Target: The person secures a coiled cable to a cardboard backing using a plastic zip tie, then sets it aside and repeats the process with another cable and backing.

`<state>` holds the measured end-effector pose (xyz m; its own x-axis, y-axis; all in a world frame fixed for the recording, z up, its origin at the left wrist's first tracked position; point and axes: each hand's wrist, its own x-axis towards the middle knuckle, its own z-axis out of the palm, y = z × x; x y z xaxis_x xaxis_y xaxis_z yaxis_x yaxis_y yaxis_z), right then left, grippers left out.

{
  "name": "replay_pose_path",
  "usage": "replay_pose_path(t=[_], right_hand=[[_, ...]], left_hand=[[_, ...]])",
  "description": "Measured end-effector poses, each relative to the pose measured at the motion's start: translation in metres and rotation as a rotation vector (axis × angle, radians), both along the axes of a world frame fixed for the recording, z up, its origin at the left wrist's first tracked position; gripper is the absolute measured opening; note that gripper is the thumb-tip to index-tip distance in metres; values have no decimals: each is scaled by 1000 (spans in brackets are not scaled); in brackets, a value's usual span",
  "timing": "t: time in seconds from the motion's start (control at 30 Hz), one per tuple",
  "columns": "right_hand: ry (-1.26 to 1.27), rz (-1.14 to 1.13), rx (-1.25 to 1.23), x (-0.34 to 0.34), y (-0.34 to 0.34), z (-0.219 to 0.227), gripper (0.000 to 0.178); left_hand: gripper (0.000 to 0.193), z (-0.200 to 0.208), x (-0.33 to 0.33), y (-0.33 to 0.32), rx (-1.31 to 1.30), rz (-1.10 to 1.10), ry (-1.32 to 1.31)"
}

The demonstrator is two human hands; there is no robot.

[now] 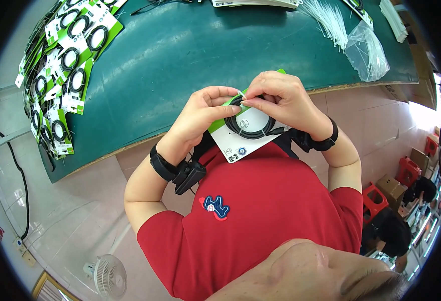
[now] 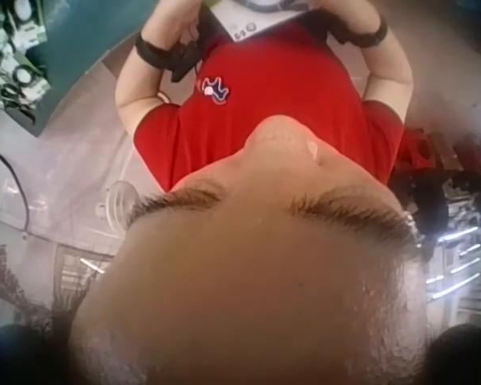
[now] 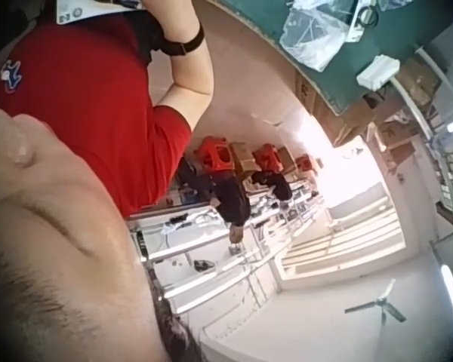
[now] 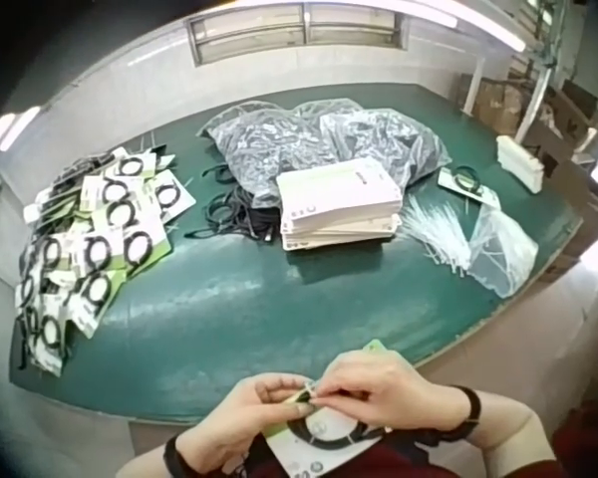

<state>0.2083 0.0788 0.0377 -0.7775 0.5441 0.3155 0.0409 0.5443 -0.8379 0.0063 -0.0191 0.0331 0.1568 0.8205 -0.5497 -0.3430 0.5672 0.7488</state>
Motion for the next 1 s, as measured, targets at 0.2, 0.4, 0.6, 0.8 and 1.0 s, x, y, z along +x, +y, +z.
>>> replay_pose_path(t=[0.2,0.4,0.6,0.8,1.0], right_hand=[[-40,5,47,-2,-1,2,9],[-44,-23,56,-2,1,0,11],[-71,0,-12,0,2,1,11],[-81,10,-159,1,2,1,8],[-43,-11,67,-4,0,0,9]], left_hand=[[40,-6,-1,-1,-7,17,-24],[40,-5,-1,-1,4,41,-34],[37,-4,-2,0,-13,25,-21],[39,-6,-1,0,-7,39,-9],[40,-11,-1,-1,-12,40,-18]])
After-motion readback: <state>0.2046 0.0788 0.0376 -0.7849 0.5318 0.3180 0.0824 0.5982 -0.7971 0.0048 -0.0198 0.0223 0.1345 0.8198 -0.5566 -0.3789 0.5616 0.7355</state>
